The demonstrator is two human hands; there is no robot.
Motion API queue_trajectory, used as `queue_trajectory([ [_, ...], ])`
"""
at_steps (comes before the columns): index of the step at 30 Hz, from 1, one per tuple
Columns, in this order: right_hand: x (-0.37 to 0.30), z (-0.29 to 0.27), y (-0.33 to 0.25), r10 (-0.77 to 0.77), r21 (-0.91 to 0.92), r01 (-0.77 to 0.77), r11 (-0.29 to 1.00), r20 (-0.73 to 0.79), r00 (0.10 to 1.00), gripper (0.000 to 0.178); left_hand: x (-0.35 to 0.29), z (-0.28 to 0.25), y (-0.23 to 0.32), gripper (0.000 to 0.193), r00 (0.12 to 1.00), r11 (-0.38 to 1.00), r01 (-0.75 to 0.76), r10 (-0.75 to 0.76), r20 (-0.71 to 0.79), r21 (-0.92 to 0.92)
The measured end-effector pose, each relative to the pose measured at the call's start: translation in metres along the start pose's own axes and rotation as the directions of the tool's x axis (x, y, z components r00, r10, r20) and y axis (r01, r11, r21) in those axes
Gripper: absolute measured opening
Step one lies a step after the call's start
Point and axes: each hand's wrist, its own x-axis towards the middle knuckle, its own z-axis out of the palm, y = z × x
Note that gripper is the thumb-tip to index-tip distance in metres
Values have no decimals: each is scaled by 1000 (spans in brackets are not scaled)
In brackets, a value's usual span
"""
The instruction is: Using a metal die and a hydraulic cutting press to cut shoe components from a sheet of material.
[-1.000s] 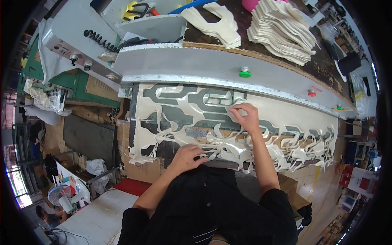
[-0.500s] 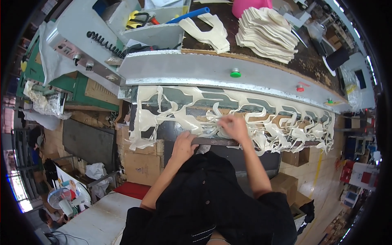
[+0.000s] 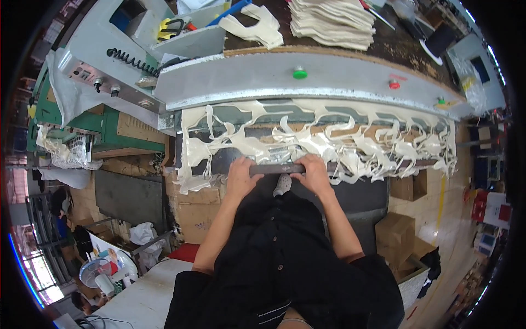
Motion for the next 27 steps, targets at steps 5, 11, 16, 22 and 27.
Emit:
queue_trajectory([
  [5, 1, -2, -7, 5, -20, -6, 1000, -53, 999, 40, 2, 1, -2, 41, 999, 999, -27, 27, -27, -18],
  [11, -3, -10, -9, 26, -18, -26, 1000, 2, 1000, 40, 3, -11, -2, 40, 996, 1000, -13, 14, 90, -11],
  [16, 25, -46, 18, -69, 114, 50, 992, 164, 984, 32, 66, -37, 9, 32, 893, 999, 44, -36, 449, -7],
  [22, 156, -68, 106, 348, 484, -188, 855, -265, 899, 16, 240, 18, 59, 28, 955, 952, -288, 293, 39, -100],
  [27, 208, -42, 140, 276, 199, -205, 958, -455, 847, 10, 323, 98, 79, 45, 944, 941, -324, 314, 106, 97],
])
